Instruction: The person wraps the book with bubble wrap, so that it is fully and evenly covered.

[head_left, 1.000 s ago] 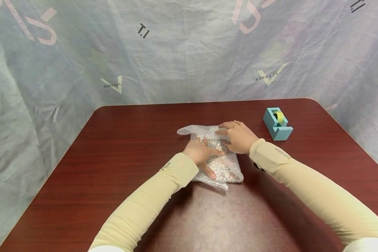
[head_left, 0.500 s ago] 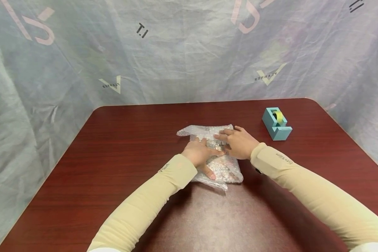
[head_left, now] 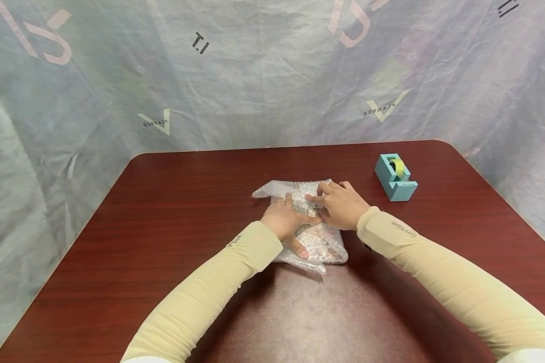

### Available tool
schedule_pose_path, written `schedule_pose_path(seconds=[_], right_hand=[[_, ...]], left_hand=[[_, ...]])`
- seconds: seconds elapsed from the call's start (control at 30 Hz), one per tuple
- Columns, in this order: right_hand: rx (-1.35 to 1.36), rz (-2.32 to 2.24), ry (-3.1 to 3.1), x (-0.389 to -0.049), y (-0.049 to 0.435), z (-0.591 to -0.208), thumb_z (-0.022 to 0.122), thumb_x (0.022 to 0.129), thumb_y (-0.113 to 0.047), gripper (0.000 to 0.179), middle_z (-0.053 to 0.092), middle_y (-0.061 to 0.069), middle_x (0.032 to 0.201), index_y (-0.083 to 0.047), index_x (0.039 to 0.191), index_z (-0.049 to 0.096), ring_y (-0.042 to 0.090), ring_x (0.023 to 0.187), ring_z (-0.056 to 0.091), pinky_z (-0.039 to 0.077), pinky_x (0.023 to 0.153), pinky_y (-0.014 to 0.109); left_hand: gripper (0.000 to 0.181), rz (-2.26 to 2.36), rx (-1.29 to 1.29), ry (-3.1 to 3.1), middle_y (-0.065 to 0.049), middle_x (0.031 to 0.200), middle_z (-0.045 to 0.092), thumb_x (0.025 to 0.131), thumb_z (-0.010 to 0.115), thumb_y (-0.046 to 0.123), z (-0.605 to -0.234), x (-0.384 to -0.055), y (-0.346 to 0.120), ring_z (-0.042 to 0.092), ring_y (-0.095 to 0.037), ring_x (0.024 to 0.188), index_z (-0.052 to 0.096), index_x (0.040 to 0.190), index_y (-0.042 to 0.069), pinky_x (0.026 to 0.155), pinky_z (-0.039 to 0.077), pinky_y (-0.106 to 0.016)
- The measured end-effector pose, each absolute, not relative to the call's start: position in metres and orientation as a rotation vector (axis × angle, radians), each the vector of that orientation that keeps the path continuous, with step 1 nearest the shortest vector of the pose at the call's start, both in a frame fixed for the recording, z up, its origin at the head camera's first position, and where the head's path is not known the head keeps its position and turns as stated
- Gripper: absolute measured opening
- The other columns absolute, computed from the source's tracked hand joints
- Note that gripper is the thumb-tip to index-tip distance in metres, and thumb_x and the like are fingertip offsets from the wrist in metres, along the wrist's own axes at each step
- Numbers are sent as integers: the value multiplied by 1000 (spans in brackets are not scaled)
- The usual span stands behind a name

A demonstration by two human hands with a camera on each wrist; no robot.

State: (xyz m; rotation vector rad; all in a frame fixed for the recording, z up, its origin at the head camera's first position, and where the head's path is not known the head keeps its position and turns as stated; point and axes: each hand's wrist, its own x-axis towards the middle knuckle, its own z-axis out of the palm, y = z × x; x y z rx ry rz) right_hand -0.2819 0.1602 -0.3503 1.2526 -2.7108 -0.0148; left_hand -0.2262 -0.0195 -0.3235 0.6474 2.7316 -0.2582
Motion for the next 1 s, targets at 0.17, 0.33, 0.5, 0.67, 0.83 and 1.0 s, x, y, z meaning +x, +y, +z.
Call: schedule_pose_path(seconds=[0.17,0.33,0.5,0.67,0.83,1.0], right_hand=[[1285,43,-2749,-284,163,-351,71,93,-15,46,60,8,102,-12,138,65,26,93,61,45,90,54],[1295,155,-2809,-287,166,-350,74,92,-16,50,60,7,101,-12,140,63,21,79,59,48,85,52],[1325,200,-2762,-288,167,-346,81,88,-15,50,65,11,103,-9,135,67,22,75,65,53,75,48],[1268,146,-2791,-291,163,-343,85,85,-21,50,69,14,116,-11,132,70,30,94,71,55,81,50],[1171,209,-2921,-297,157,-338,88,80,-24,52,71,12,121,-11,128,72,28,100,71,52,92,54],[1135,260,-2965,-301,153,-334,91,77,-23,51,74,9,112,-11,123,75,26,97,72,54,87,49]], left_hand=[[93,-177,656,2716,-19,160,36,74,76,67,-325,-227,-23,25,-43,149,34,155,51,114,36,-53],[93,-192,672,2735,-15,155,46,72,77,68,-328,-227,-24,32,-35,143,35,154,52,109,43,-46],[95,-141,688,2729,-23,157,38,71,78,67,-329,-229,-26,26,-42,147,35,154,51,112,40,-51],[95,42,665,2699,-33,160,22,72,83,61,-330,-231,-31,24,-52,147,38,154,49,110,39,-59],[95,100,670,2700,-34,161,18,71,85,59,-330,-231,-33,28,-53,144,40,154,48,109,41,-58],[95,126,624,2680,-37,162,6,72,85,58,-330,-231,-31,19,-55,147,39,154,47,111,37,-60]])
